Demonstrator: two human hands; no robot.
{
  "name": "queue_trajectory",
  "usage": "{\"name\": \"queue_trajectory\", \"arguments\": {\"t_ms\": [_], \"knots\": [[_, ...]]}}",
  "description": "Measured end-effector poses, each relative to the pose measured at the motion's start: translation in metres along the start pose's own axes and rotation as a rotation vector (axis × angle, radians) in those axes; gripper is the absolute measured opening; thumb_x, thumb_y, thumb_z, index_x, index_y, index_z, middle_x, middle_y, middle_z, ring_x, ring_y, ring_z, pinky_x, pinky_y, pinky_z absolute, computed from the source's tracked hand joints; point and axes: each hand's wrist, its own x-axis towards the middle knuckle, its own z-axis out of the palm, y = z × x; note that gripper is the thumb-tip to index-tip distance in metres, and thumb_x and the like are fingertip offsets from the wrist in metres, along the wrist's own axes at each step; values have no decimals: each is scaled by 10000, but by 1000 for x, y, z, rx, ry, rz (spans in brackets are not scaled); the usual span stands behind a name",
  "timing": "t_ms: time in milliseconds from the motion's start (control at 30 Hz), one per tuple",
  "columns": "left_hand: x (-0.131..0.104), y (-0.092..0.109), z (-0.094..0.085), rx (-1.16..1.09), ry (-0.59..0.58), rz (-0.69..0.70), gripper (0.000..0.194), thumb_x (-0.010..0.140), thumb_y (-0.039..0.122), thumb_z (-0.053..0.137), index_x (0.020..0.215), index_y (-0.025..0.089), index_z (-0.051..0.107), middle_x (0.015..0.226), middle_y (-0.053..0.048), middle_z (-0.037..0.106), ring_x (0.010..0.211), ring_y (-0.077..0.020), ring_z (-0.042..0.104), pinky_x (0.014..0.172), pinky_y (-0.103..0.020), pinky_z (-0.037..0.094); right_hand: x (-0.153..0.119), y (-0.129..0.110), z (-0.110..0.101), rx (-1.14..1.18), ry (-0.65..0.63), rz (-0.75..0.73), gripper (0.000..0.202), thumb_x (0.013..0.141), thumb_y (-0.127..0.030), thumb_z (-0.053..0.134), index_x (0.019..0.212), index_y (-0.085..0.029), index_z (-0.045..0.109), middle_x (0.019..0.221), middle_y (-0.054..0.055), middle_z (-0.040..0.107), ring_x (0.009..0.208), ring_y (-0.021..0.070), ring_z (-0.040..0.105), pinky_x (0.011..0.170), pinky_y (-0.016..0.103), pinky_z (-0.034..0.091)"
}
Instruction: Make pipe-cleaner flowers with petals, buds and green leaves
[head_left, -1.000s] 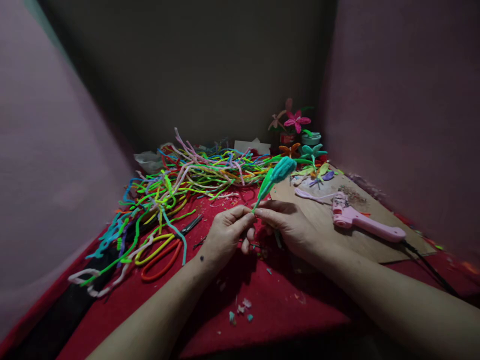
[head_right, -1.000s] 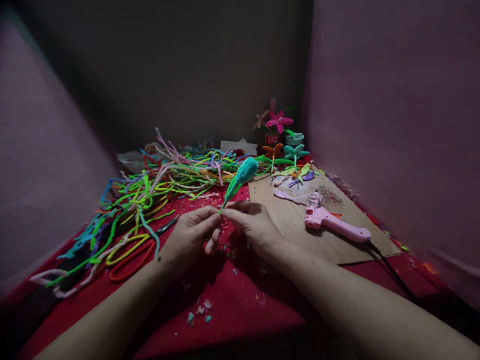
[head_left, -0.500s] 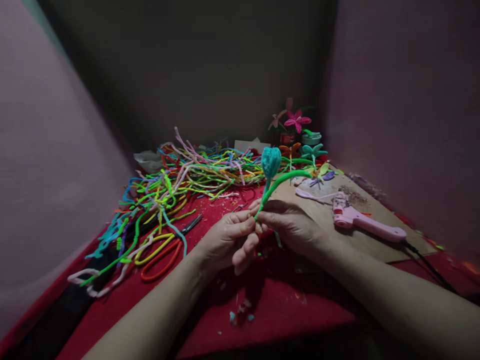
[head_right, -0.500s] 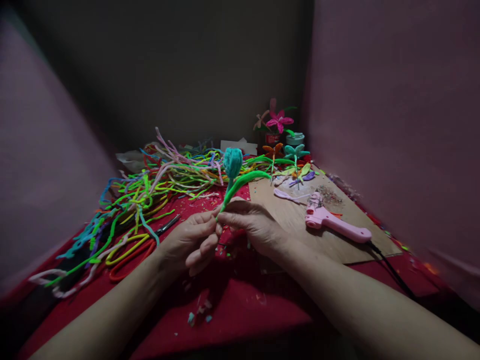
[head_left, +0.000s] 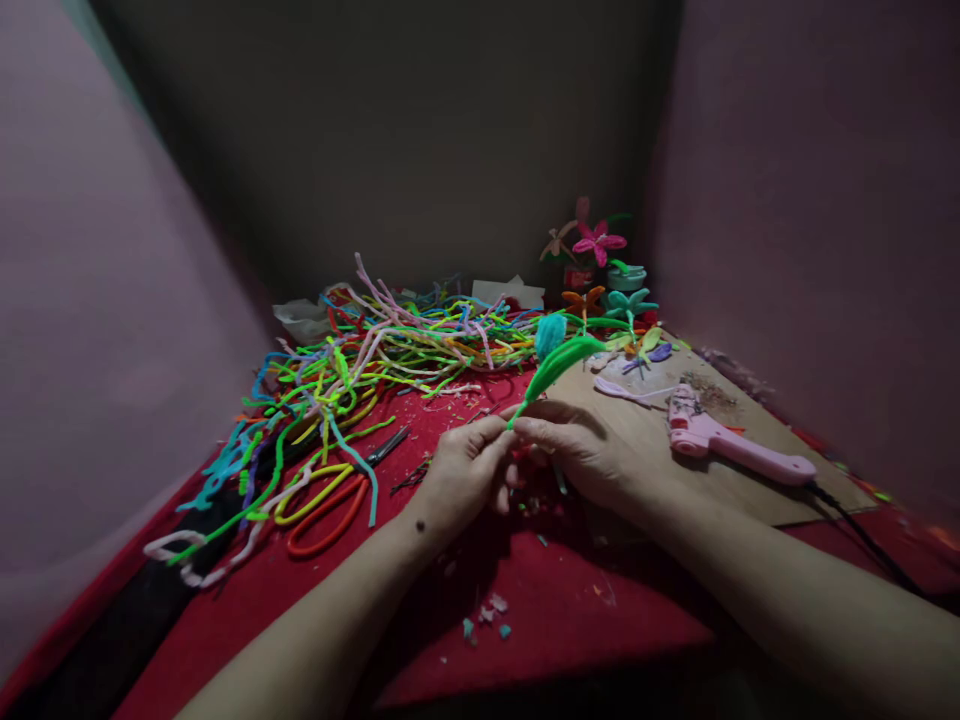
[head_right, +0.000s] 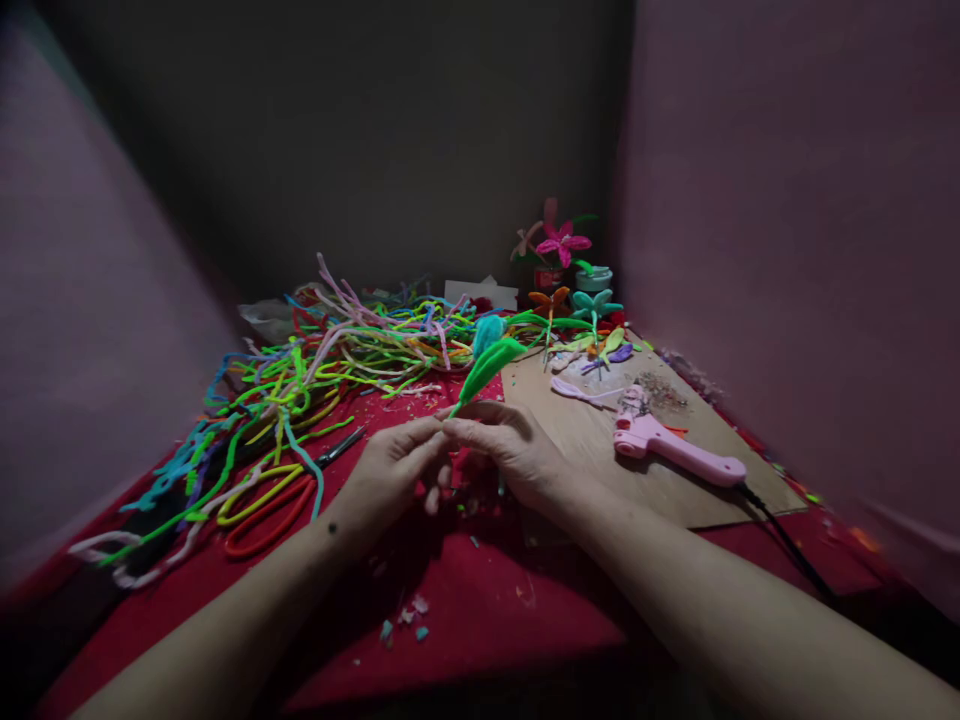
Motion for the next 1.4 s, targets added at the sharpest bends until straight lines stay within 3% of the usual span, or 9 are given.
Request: {"name": "queue_trajectory", "arguments": {"t_ms": [267,400,533,633,733,900,1033,1167,1400], "knots": [[4,0,-5,-653,-260,-157,233,849,293,473,730,119,572,448,33,534,251,-45,386,297,-158,359,1,0,-5,80,-43,7,221,681,-285,683,856,-150,677,637,-10,597,547,85,525,531,226,374],[4,-3,-8,-790,-390,-183,225,831,297,506,736,106,578,405,49,494,213,-39,316,257,-180,379,1,-1,-4,91,-72,18,273,710,-265,664,960,-158,682,574,-23,567,531,74,496,528,211,377],[5,-3,-14,-752,-464,-216,236,826,306,511,749,98,592,399,40,500,207,-37,303,242,-166,342,-1,-4,-1,98,-114,42,261,702,-273,672,936,-159,685,580,-17,580,506,75,500,495,210,375],[5,-1,-12,-617,-386,-218,276,828,351,497,757,103,594,424,25,523,228,-35,326,265,-151,298,-3,-5,0,67,-37,45,211,682,-280,682,851,-155,678,565,-23,569,474,73,483,463,212,356],[4,-1,-6,-331,-200,-140,293,834,393,469,759,131,576,485,23,542,294,-47,403,328,-155,291,-3,-7,0,24,77,48,193,661,-301,688,768,-145,653,586,-10,573,478,83,481,458,227,353],[1,-9,4,390,223,192,151,814,311,504,781,176,562,625,5,570,532,-103,515,535,-207,366,-2,-9,2,-68,184,44,198,656,-318,682,709,-133,637,600,1,571,471,77,453,438,228,300],[-3,-14,5,681,264,306,164,845,260,436,793,177,567,642,-24,574,565,-122,513,564,-226,337,0,-5,2,-96,204,89,209,649,-327,688,721,-134,651,575,-6,567,425,57,392,417,226,246],[-2,-12,3,582,257,281,172,848,230,416,800,182,575,582,8,522,512,-99,461,533,-209,325,1,1,-1,-102,145,38,242,657,-352,694,770,-139,674,618,-6,587,465,61,411,459,225,291],[1,1,-1,-48,108,-22,206,828,348,469,731,173,516,491,63,485,327,-63,417,354,-178,312,5,6,-7,-81,47,-3,216,722,-317,628,865,-161,673,575,-12,576,464,79,419,465,235,294]]}}
